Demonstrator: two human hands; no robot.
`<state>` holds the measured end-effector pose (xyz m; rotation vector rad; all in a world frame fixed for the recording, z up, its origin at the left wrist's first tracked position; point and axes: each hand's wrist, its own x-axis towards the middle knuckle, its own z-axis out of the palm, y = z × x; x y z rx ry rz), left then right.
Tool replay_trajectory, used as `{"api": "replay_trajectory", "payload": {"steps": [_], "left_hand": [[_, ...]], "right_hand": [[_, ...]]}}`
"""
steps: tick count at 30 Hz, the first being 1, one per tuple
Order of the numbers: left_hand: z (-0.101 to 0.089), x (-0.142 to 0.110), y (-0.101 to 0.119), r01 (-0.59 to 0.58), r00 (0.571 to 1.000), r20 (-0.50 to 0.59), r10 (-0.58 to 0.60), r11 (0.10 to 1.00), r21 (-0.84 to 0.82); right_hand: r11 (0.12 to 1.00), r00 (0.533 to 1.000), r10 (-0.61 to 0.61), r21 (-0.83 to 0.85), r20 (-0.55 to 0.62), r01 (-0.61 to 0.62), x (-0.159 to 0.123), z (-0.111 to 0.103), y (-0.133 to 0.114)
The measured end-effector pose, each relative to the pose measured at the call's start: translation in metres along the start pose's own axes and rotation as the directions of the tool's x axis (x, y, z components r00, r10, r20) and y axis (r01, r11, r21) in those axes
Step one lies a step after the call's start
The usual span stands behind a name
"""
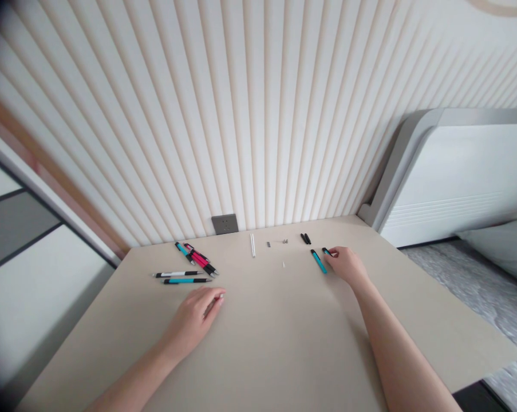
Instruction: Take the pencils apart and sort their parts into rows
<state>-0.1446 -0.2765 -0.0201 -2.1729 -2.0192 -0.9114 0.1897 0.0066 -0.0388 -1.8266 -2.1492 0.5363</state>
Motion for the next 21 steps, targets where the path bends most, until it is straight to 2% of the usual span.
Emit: {"api": "replay_trajectory", "payload": {"steps": [9, 21], "left_hand": [[0.0004, -0.0008, -0.0010, 0.011, 1.000, 0.019, -0.011, 1.000, 0.001], [0.0018, -0.0006, -0.0022, 0.003, 1.000, -0.017, -0.003, 1.000, 0.003]], "right_hand": [[0.999, 0.997, -0.047, -0.001, 0.053, 0.047, -0.0042, -0.0051, -0.0001], [0.992, 0.988, -0.110, 0.077, 0.106, 0.102, -0.0074, -0.0068, -0.0054]]}}
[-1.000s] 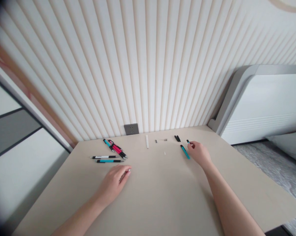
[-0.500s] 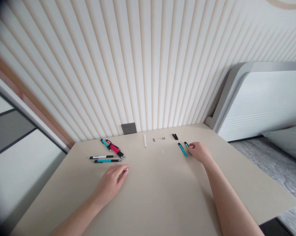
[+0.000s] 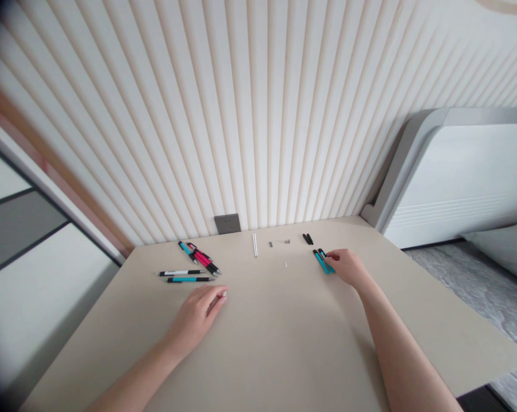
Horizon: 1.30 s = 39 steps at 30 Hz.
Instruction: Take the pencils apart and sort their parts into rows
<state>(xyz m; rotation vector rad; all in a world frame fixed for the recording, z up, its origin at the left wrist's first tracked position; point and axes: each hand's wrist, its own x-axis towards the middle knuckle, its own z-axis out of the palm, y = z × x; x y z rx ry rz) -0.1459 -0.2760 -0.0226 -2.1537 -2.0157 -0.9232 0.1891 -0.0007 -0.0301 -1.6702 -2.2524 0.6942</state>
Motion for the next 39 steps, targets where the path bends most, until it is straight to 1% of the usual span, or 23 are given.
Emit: {"api": "replay_trajectory", "payload": {"steps": [2, 3, 4, 5, 6, 7, 8, 9, 11, 13, 15, 17, 19, 20, 22, 24, 26, 28, 32, 34, 35, 37, 39], "left_hand": [[0.001, 0.000, 0.000, -0.001, 1.000, -0.002, 0.001, 1.000, -0.001], [0.001, 0.000, -0.001, -0.001, 1.000, -0.003, 0.001, 1.000, -0.002], [0.002, -0.001, -0.001, -0.002, 1.000, -0.006, 0.002, 1.000, -0.005], [0.002, -0.001, -0.001, -0.004, 1.000, -0.009, 0.004, 1.000, -0.009], [0.002, -0.001, -0.001, -0.003, 1.000, -0.012, 0.003, 1.000, -0.013], [0.002, -0.001, -0.001, -0.003, 1.000, -0.016, 0.002, 1.000, -0.017], [0.002, -0.001, -0.001, -0.002, 1.000, -0.019, 0.002, 1.000, -0.020], [0.002, -0.001, -0.001, -0.002, 1.000, -0.022, 0.001, 1.000, -0.022], [0.001, -0.001, 0.000, 0.000, 1.000, -0.023, 0.000, 1.000, -0.024], [0.001, 0.000, 0.000, 0.000, 1.000, -0.029, -0.001, 1.000, -0.025], [0.001, 0.000, 0.002, 0.001, 0.999, -0.042, -0.003, 0.999, -0.043], [0.001, -0.001, 0.006, 0.017, 0.999, -0.050, -0.022, 0.995, -0.099], [0.002, -0.001, 0.012, 0.084, 0.995, -0.029, -0.092, 0.974, -0.210], [0.003, -0.002, 0.015, 0.145, 0.988, 0.000, -0.151, 0.948, -0.283], [0.003, -0.001, 0.023, 0.277, 0.961, 0.101, -0.259, 0.858, -0.434], [0.001, -0.001, 0.029, 0.367, 0.930, 0.188, -0.317, 0.755, -0.543], [0.000, 0.000, 0.033, 0.407, 0.913, 0.232, -0.336, 0.688, -0.601], [-0.003, -0.001, 0.034, 0.408, 0.912, 0.251, -0.324, 0.670, -0.620], [-0.008, -0.002, 0.033, 0.354, 0.934, 0.264, -0.240, 0.712, -0.607], [-0.010, -0.003, 0.035, 0.330, 0.940, 0.276, -0.199, 0.734, -0.594], [-0.010, -0.003, 0.036, 0.317, 0.943, 0.280, -0.180, 0.746, -0.586], [-0.011, -0.003, 0.036, 0.275, 0.954, 0.260, -0.150, 0.783, -0.558], [-0.012, -0.003, 0.032, 0.192, 0.977, 0.173, -0.121, 0.850, -0.491]], "right_hand": [[1.000, 0.999, 0.003, -0.009, -0.043, -0.004, -0.001, -0.002, -0.003], [1.000, 0.995, 0.010, -0.015, -0.101, -0.011, -0.003, -0.003, -0.006], [1.000, 0.983, 0.010, -0.019, -0.184, -0.014, -0.005, -0.003, -0.012], [1.000, 0.960, -0.007, -0.016, -0.281, 0.003, -0.008, -0.002, -0.019], [0.999, 0.927, -0.044, -0.007, -0.374, 0.045, -0.013, 0.001, -0.028], [0.992, 0.889, -0.109, 0.010, -0.444, 0.126, -0.019, 0.006, -0.040], [0.969, 0.856, -0.199, 0.032, -0.478, 0.244, -0.027, 0.014, -0.054], [0.926, 0.831, -0.300, 0.067, -0.469, 0.372, -0.036, 0.024, -0.069], [0.805, 0.776, -0.495, 0.129, -0.390, 0.578, -0.056, 0.046, -0.100], [0.708, 0.721, -0.635, 0.163, -0.277, 0.687, -0.078, 0.069, -0.128], [0.604, 0.625, -0.761, 0.162, -0.172, 0.780, -0.096, 0.086, -0.149], [0.534, 0.556, -0.822, 0.169, -0.127, 0.828, -0.108, 0.095, -0.161], [0.487, 0.513, -0.850, 0.192, -0.122, 0.852, -0.113, 0.098, -0.165], [0.467, 0.496, -0.859, 0.205, -0.129, 0.860, -0.114, 0.097, -0.165], [0.430, 0.466, -0.870, 0.217, -0.158, 0.876, -0.115, 0.096, -0.163], [0.394, 0.429, -0.884, 0.197, -0.185, 0.898, -0.114, 0.093, -0.160], [0.362, 0.389, -0.899, 0.160, -0.200, 0.919, -0.115, 0.091, -0.159], [0.334, 0.356, -0.911, 0.131, -0.210, 0.933, -0.115, 0.088, -0.159], [0.289, 0.306, -0.921, 0.104, -0.240, 0.952, -0.112, 0.086, -0.158], [0.277, 0.296, -0.917, 0.106, -0.268, 0.955, -0.108, 0.086, -0.155], [0.282, 0.305, -0.907, 0.117, -0.290, 0.952, -0.105, 0.086, -0.153], [0.320, 0.351, -0.877, 0.145, -0.327, 0.936, -0.100, 0.085, -0.148], [0.412, 0.435, -0.835, 0.142, -0.338, 0.900, -0.094, 0.080, -0.142]]}}
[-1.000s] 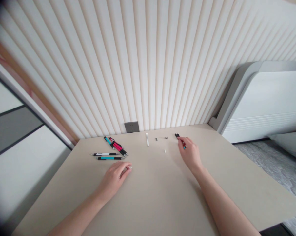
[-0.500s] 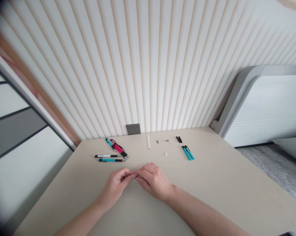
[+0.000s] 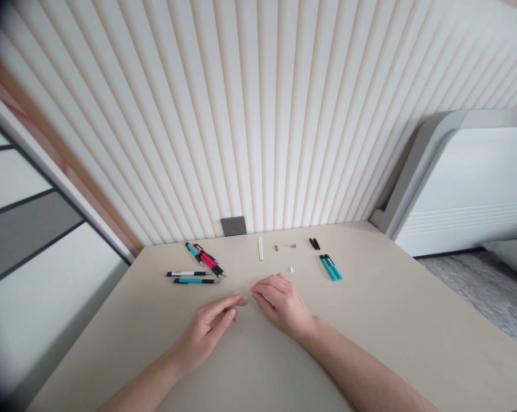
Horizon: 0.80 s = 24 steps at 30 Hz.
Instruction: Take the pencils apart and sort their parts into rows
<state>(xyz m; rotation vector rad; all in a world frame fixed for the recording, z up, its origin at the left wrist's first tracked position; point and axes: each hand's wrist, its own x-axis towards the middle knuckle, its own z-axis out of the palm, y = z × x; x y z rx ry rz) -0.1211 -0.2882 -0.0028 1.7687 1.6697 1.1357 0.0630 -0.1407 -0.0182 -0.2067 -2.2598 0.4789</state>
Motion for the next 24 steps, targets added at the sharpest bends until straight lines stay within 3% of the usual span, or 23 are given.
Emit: {"api": "replay_trajectory", "payload": {"steps": [2, 4, 8, 11, 16, 24], "left_hand": [[-0.008, 0.002, -0.008, -0.097, 0.990, -0.083, 0.113, 0.979, 0.178], [-0.019, 0.005, -0.018, -0.167, 0.971, -0.091, 0.222, 0.897, 0.409], [-0.037, 0.011, -0.039, -0.036, 0.963, -0.179, 0.200, 0.759, 0.650], [-0.040, 0.011, -0.049, 0.045, 0.964, -0.214, 0.156, 0.700, 0.712], [-0.036, 0.007, -0.053, 0.090, 0.969, -0.216, 0.119, 0.646, 0.758], [-0.036, 0.007, -0.047, 0.122, 0.970, -0.226, 0.091, 0.620, 0.775]], "right_hand": [[0.987, 0.990, 0.137, -0.078, -0.028, -0.138, -0.001, -0.009, 0.008], [0.938, 0.951, 0.302, -0.155, -0.065, -0.309, -0.001, -0.020, 0.019], [0.785, 0.832, 0.551, -0.298, -0.062, -0.543, -0.005, -0.034, 0.043], [0.702, 0.770, 0.637, -0.392, -0.028, -0.595, -0.009, -0.036, 0.056], [0.631, 0.707, 0.707, -0.466, 0.016, -0.620, -0.014, -0.035, 0.065], [0.626, 0.699, 0.714, -0.480, 0.036, -0.614, -0.014, -0.034, 0.065]]}}
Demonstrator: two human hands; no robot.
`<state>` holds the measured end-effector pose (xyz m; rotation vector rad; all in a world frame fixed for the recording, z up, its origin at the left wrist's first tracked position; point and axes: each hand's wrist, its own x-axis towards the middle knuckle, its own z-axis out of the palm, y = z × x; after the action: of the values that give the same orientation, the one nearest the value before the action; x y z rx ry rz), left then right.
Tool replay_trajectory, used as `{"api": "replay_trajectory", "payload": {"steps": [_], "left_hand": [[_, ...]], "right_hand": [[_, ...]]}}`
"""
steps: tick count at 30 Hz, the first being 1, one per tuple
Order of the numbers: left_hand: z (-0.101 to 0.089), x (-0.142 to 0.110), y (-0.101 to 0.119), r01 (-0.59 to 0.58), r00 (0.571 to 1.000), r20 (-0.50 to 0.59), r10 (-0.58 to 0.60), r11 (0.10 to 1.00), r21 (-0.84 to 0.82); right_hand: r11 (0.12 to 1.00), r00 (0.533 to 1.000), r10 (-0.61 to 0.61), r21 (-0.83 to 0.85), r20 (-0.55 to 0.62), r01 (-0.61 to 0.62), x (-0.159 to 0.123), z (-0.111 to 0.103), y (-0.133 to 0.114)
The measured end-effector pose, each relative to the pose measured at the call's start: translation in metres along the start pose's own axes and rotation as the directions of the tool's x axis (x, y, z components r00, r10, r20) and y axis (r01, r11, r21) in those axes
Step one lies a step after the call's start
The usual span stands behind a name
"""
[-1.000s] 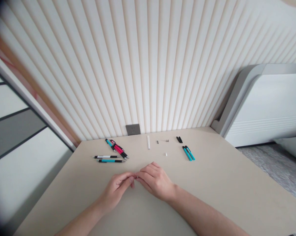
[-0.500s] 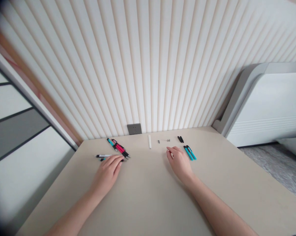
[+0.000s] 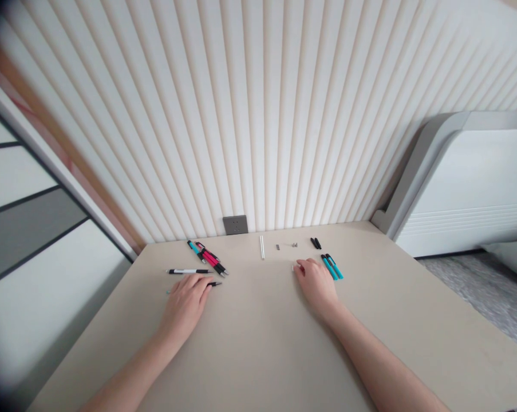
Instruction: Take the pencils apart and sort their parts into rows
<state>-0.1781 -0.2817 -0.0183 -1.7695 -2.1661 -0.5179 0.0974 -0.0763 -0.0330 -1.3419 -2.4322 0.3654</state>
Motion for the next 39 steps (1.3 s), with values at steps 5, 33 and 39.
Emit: {"api": "replay_trajectory", "payload": {"steps": [5, 33, 39], "left_hand": [[0.001, 0.000, 0.001, 0.012, 1.000, 0.025, -0.013, 1.000, 0.013], [-0.003, -0.004, 0.037, -0.170, 0.980, 0.075, 0.184, 0.972, -0.163], [-0.005, -0.003, 0.037, -0.164, 0.981, 0.080, 0.177, 0.975, -0.150]], "right_hand": [[0.999, 1.000, -0.008, -0.034, -0.010, 0.008, -0.001, -0.002, -0.002], [0.980, 0.992, -0.122, -0.157, 0.025, 0.124, -0.006, 0.001, -0.010], [0.981, 0.992, -0.120, -0.153, 0.031, 0.123, -0.006, 0.000, -0.011]]}}
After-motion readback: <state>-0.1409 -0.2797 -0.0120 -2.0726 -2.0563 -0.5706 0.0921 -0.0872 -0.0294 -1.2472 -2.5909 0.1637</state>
